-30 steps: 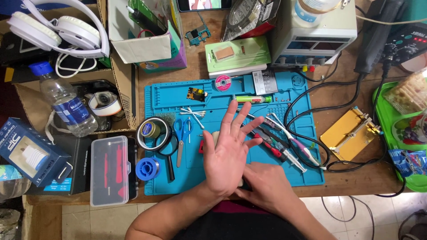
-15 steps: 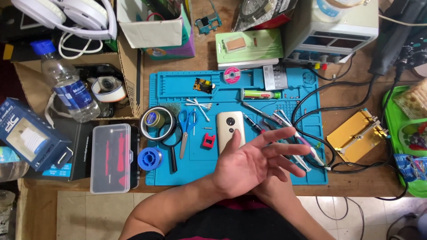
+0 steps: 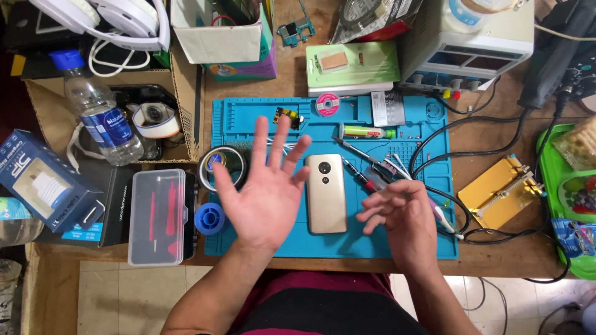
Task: Fitting a plastic back cover onto a smartphone after a repair.
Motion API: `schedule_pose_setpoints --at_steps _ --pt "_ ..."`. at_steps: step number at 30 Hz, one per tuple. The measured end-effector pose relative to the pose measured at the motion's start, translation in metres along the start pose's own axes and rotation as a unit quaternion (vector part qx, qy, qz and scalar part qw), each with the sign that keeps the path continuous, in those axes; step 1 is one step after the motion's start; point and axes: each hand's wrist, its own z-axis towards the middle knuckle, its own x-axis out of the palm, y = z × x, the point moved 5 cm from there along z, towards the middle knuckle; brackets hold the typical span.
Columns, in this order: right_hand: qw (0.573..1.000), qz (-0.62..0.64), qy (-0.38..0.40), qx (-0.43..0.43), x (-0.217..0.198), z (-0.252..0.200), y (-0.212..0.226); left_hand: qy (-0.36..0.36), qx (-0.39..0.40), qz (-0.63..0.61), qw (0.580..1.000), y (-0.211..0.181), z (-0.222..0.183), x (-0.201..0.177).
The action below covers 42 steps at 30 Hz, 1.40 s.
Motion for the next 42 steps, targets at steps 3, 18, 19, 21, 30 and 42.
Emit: schedule_pose_setpoints --at_steps 3,18,19,21,30,42 --pt "0.999 0.035 0.000 0.016 0.009 0.002 -0.006 0.002 0.020 0.051 0.998 -0.008 0.001 0.002" --pt "0.977 0.166 0.130 0.018 0.094 0.034 -0.006 -0.033 0.107 0.154 0.982 -0.007 0.000 -0.008" --pt "0.977 0.165 0.131 0.019 0.097 0.035 -0.006 -0.034 0.107 0.152 0.982 -0.007 0.000 -0.008" --pt "0.973 0.185 0.134 0.042 0.101 0.037 -0.009 -0.028 0.104 0.148 0.983 -0.007 -0.001 -0.008" --pt "0.992 0.125 -0.012 0.017 0.069 0.040 0.004 0.002 0.204 0.294 0.934 -0.003 -0.011 0.002" --pt "0.997 0.070 -0.029 -0.034 0.047 0.041 -0.004 0.085 0.098 0.271 0.954 0.056 -0.012 0.003"
